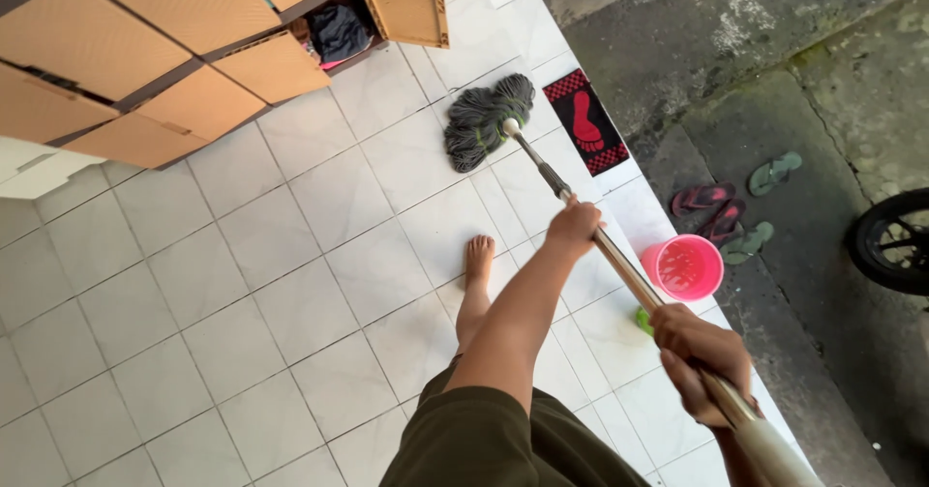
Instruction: The recorder is mopping a white-tiled floor in an entryway, navigating around a cabinet and a door.
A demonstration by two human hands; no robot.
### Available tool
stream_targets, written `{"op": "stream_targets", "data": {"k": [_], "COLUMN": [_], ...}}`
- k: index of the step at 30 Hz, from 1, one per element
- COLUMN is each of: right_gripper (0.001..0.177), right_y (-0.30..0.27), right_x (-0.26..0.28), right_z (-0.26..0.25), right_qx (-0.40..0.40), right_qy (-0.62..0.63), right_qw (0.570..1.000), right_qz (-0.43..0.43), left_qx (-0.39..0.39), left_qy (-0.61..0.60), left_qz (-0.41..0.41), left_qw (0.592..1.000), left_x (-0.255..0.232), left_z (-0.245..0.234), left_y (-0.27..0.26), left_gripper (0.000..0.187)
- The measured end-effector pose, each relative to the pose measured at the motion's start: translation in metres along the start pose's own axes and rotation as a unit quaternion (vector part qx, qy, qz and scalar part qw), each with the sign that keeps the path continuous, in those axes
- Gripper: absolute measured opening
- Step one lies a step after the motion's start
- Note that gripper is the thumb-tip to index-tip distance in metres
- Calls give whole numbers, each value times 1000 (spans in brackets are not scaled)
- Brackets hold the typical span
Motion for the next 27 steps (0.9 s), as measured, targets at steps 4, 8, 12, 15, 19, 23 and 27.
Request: {"op": "stream_targets", "data": {"k": [4,8,12,15,19,23,27], "right_gripper": [13,25,23,25,23,27,26], "right_y": [48,107,179,233,301,352,377], "right_x": [-9,-34,-61,-75,-86,-103,-103], "right_z": [15,23,2,-9,1,14,21], "right_qx": [56,90,76,74,87,64,41], "right_qy": [-112,-117,-94,-91,-108,-96,-57], "right_qw": [992,989,991,992,988,991,996], "right_qz": [-18,-23,-53,-51,-65,-65,-56], "left_qx": [-5,-52,-73,-71,-66,-40,-9], "left_qy": [-24,-36,-8,-17,-24,4,40], "left_qz": [-36,-38,-23,-35,-23,0,17], "left_qw": [999,997,997,997,997,999,999], "left_x": [39,75,104,127,167,194,213], "left_z": [-16,-50,-84,-109,-145,-166,-182], "left_y": [32,72,142,188,235,266,262], "left_gripper": [22,20,20,23,23,23,24]}}
Point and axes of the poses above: each hand's wrist, its own y-axis towards the middle knuckle, its own z-axis out of the palm, x = y × z, the point moved 4 cm from there along y, towards the middle knuckle, and after that the axes turned 7 degrees about z, right-handed, at the moved point
